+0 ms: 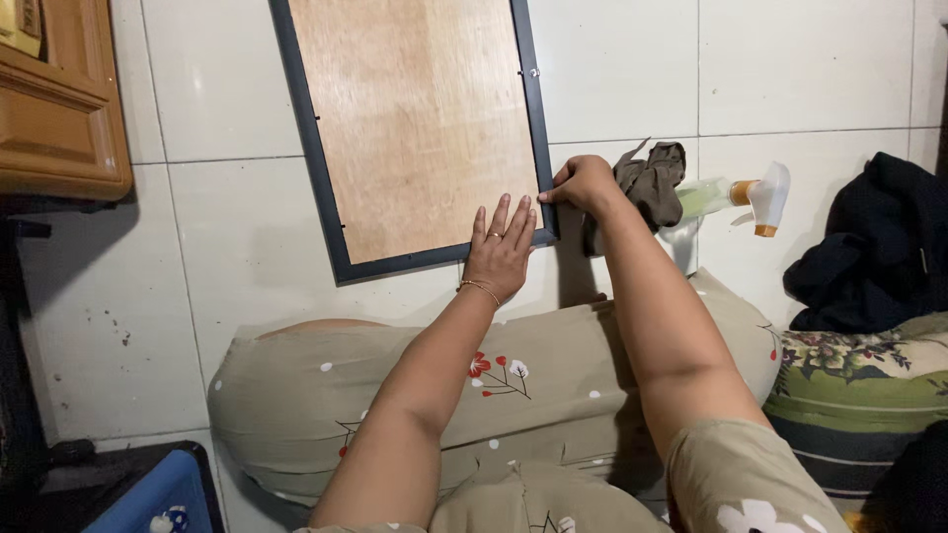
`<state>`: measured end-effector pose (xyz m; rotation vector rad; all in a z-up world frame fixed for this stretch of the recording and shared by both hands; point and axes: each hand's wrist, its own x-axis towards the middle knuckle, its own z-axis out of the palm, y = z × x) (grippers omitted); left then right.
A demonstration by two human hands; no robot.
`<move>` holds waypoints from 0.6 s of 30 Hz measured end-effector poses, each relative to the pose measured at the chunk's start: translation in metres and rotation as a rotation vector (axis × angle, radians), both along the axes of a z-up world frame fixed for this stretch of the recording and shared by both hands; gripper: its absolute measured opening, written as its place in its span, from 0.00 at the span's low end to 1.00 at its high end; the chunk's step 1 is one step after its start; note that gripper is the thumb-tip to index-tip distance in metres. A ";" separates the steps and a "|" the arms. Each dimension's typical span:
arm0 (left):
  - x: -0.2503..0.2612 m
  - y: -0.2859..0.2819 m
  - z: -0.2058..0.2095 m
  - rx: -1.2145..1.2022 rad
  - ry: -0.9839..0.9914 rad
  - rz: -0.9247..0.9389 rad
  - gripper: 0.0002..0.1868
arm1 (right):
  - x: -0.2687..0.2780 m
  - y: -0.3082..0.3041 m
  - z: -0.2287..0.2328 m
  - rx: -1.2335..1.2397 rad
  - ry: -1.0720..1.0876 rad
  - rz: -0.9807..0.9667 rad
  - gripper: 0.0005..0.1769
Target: The person lays a poster print into a black picture frame on the floor, then wipes a plywood backing board with a cloth and fits the backing into the frame. They press the frame's edge clips closed one by one to secure the backing.
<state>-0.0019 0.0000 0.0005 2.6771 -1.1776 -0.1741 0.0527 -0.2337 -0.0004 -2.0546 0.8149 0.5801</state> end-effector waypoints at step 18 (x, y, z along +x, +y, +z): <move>0.003 0.000 0.004 -0.007 0.006 -0.002 0.34 | -0.009 0.004 -0.003 0.047 -0.152 0.011 0.18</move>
